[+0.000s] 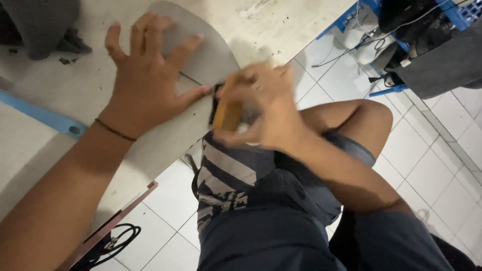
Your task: Scrubbing a grey shoe insole with a black-bristled brush and cleaning solution on a workbench.
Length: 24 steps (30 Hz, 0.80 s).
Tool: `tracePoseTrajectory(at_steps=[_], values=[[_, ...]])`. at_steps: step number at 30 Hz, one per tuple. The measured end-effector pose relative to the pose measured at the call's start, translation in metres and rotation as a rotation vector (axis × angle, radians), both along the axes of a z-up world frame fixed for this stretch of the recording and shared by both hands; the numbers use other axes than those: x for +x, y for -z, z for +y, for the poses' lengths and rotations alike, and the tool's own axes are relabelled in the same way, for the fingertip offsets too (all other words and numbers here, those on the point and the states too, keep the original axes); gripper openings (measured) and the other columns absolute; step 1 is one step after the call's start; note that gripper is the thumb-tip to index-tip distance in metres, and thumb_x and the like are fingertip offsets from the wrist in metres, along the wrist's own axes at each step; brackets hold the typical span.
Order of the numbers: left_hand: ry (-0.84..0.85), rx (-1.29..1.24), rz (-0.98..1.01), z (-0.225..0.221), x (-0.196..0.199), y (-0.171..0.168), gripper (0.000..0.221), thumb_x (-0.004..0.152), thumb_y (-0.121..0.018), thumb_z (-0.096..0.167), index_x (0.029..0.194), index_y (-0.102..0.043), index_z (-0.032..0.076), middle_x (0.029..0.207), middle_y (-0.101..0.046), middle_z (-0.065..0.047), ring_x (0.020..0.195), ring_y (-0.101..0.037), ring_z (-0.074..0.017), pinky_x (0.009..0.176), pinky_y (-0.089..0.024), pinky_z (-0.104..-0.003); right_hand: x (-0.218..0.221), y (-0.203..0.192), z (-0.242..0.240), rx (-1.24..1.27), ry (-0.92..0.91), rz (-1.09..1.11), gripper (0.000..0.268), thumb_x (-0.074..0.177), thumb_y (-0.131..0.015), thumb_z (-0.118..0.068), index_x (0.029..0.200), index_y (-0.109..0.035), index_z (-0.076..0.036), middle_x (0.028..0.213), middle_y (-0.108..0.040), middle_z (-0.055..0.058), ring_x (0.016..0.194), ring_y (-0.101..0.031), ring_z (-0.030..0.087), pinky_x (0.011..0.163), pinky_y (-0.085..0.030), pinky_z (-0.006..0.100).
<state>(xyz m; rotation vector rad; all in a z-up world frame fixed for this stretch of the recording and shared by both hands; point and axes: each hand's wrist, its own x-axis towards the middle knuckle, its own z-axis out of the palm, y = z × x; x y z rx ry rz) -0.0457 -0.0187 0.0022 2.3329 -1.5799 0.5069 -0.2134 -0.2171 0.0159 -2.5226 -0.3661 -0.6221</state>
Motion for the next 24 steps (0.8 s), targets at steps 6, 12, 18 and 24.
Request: tracePoseTrajectory(at_steps=[6,12,18,24], values=[[0.237,0.128,0.072,-0.009,0.001,0.000,0.059,0.109,-0.051,0.044,0.162,-0.046,0.018,0.167,-0.040,-0.014,0.154,-0.033,-0.0355,0.114,-0.030,-0.062,0.012,-0.004,-0.014,-0.032,0.307,-0.131,0.060,0.068,-0.091,-0.054,0.109,-0.073,-0.015,0.111,-0.060,0.009,0.105,-0.054,0.027,0.087,-0.027,0.045],[0.174,0.066,-0.085,-0.005,0.000,0.002,0.059,0.103,-0.066,0.058,0.151,-0.066,0.024,0.151,-0.061,-0.009,0.135,-0.057,-0.0314,0.109,-0.027,-0.057,0.008,-0.005,-0.019,0.135,-0.235,0.100,0.052,0.067,-0.096,-0.037,0.103,-0.075,-0.006,0.113,-0.061,0.018,0.105,-0.060,0.032,0.084,-0.054,0.043],[0.174,0.013,-0.032,-0.002,0.000,0.002,0.055,0.099,-0.075,0.051,0.144,-0.067,0.022,0.146,-0.057,-0.009,0.132,-0.050,-0.0311,0.100,-0.027,-0.056,0.014,-0.010,-0.023,-0.191,0.108,-0.139,0.057,0.077,-0.097,-0.043,0.114,-0.071,-0.008,0.116,-0.065,0.013,0.104,-0.055,0.033,0.083,-0.028,0.048],[0.191,-0.001,-0.076,-0.008,0.003,0.009,0.052,0.113,-0.066,0.059,0.153,-0.062,0.026,0.149,-0.052,-0.009,0.136,-0.045,-0.0318,0.095,-0.034,-0.057,0.026,-0.027,-0.027,0.399,-0.473,0.158,0.030,0.086,-0.084,0.000,0.064,-0.065,-0.005,0.075,-0.071,0.008,0.072,-0.071,0.021,0.074,-0.051,0.030]])
